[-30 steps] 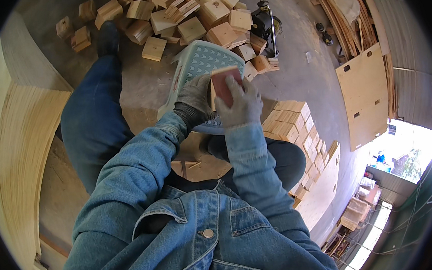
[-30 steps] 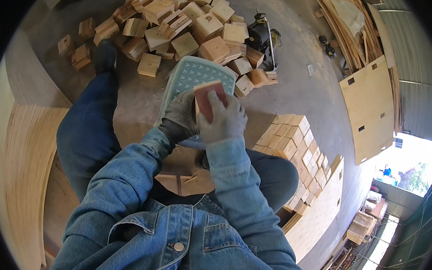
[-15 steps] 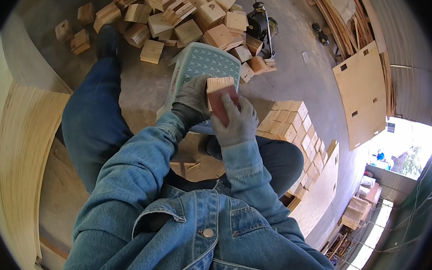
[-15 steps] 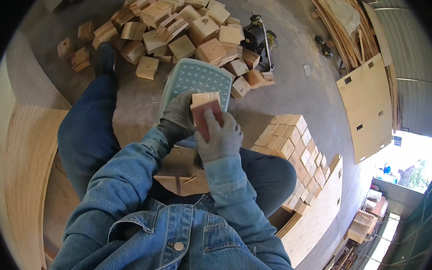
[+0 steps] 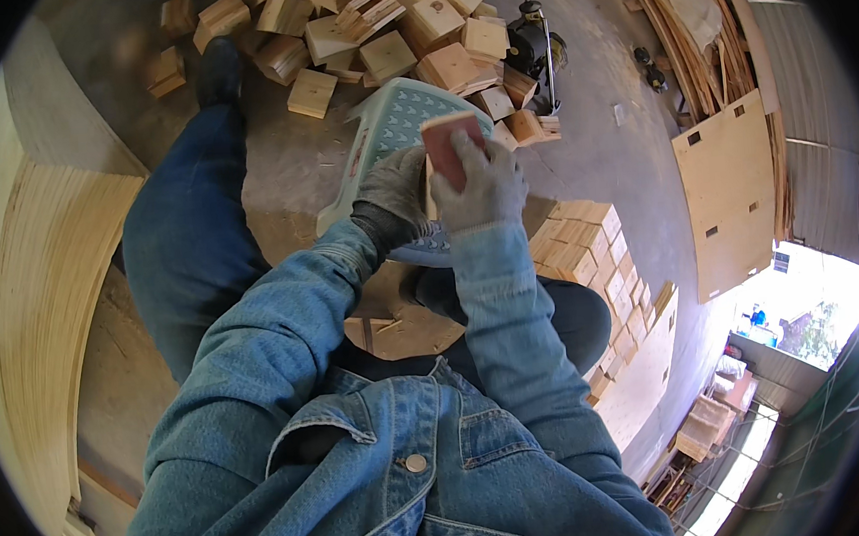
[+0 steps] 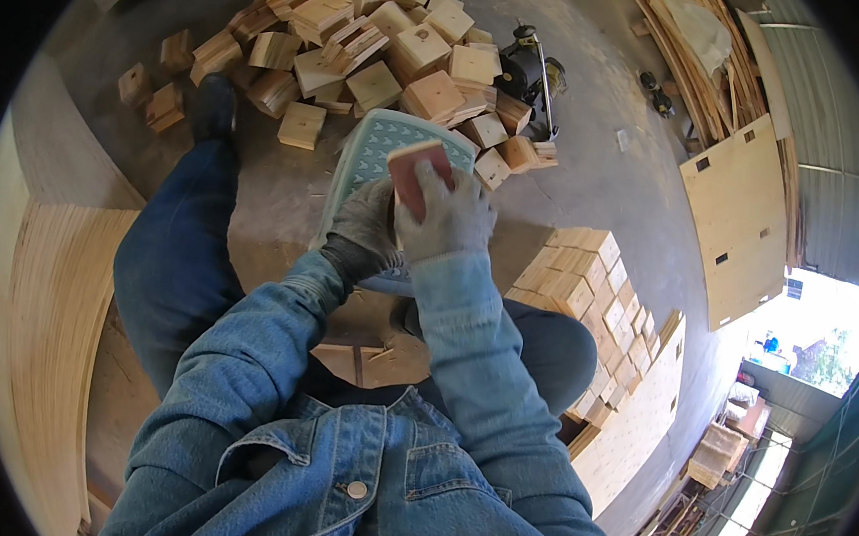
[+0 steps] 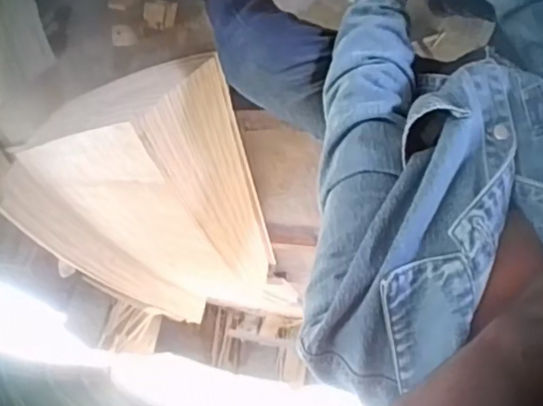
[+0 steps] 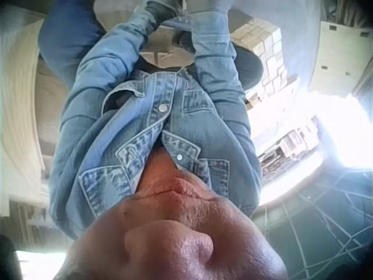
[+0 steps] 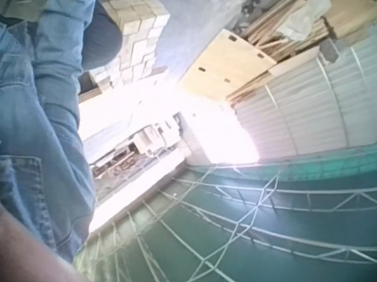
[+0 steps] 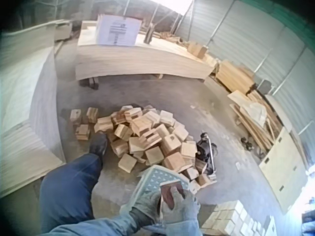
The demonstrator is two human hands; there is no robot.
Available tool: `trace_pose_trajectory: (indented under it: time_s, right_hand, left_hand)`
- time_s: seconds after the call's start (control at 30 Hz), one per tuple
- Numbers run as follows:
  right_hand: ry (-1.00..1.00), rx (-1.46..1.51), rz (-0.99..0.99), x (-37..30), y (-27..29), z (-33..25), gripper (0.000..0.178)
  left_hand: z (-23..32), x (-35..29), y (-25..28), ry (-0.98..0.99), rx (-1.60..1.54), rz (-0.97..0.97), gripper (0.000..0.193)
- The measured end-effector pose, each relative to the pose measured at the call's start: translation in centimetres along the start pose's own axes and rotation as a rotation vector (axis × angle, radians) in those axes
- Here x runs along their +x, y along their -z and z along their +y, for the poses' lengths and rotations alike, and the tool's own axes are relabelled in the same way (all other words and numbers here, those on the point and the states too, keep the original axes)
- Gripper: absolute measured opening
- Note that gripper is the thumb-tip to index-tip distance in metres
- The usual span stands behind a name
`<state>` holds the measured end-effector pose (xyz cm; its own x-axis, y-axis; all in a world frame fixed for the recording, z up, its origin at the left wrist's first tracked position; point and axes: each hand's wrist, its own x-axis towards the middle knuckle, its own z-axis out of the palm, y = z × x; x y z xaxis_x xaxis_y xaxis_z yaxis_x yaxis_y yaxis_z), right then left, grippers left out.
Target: The person sits on the floor and sands small wooden blocks using a sanding block. They hold each block in one hand and rub the sanding block over its surfaces, then place the finished block into a nearby stack.
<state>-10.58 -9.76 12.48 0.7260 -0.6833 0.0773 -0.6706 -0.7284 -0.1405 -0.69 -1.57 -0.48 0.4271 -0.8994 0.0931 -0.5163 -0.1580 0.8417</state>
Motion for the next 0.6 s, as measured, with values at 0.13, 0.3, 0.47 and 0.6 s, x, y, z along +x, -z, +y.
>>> trace_pose_trajectory:
  time_s: [0.13, 0.3, 0.47, 0.6]
  right_hand:
    - [-0.040, -0.010, -0.038, 3.8, -0.7, 0.0, 0.064]
    - [-0.033, 0.001, -0.046, 0.7, 0.1, -0.4, 0.064]
    - [-0.010, 0.041, -0.055, -7.4, 1.0, 0.5, 0.065]
    - [-0.006, 0.078, -0.048, -10.8, 1.6, 1.5, 0.066]
  left_hand:
    - [0.5, -0.2, -0.1, 0.044, 0.047, 0.024, 0.082]
    - [-0.3, -0.1, 0.1, -0.011, -0.003, 0.026, 0.077]
    - [-0.2, -0.3, 0.6, -0.032, -0.087, 0.049, 0.080]
    - [1.0, -0.3, 1.1, -0.025, -0.048, 0.041, 0.083]
